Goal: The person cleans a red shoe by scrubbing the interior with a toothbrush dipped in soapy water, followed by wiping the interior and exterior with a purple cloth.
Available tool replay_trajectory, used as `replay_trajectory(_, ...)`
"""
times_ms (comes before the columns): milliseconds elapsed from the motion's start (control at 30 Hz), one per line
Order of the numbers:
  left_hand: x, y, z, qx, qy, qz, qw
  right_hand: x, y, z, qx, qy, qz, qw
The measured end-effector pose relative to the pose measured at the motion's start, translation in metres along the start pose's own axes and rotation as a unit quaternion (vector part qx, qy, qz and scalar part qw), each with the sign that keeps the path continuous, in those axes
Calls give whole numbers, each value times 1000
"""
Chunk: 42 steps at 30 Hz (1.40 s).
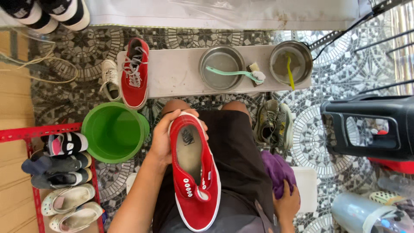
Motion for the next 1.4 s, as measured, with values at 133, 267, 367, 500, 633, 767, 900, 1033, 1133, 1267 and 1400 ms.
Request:
replay_trajectory(133,9,-13,-1,20,3,3,1000,-11,16,27,6,-65,-19,998)
replay_trajectory(267,10,-23,-6,26,14,8,1000,-18,39,66,97,-23,127,987)
replay_trajectory(367,8,-27,-10,27,2,15,1000,-15,96,71,84,-15,400,912)
replay_trajectory(500,11,-22,-15,15,6,3,1000,118,259,4,146,81,720,673)
replay_trajectory(633,10,-23,-17,-10,0,24,1000,228,297,-45,217,126,777,578)
replay_trajectory(767,9,-29,-15,-14,-6,39,999,351,359,-84,360,222,845,328)
replay_trajectory(900,7,-1,-18,-83,-45,104,990,340,364,-94,15,469,433,770)
replay_trajectory(1033,3,-3,-20,-104,-43,141,984,425,400,-148,-57,611,247,750)
replay_trajectory(1133,5,-1,-23,-119,-36,140,982,456,361,-155,103,630,213,740)
replay_trajectory(1267,1,-7,-18,-110,-55,206,971,476,347,-146,42,583,31,811)
replay_trajectory(1400,12,-11,-14,-93,-39,134,986,490,350,-139,39,606,36,793)
Point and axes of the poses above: each hand's wrist, its own z-axis towards the middle knuckle, its own y-axis out of the back of the hand, x = y × z, the point moved 10 cm from there along z, towards the middle knuckle, and after that the axes turned 13 degrees about x, right-handed, at the moved point
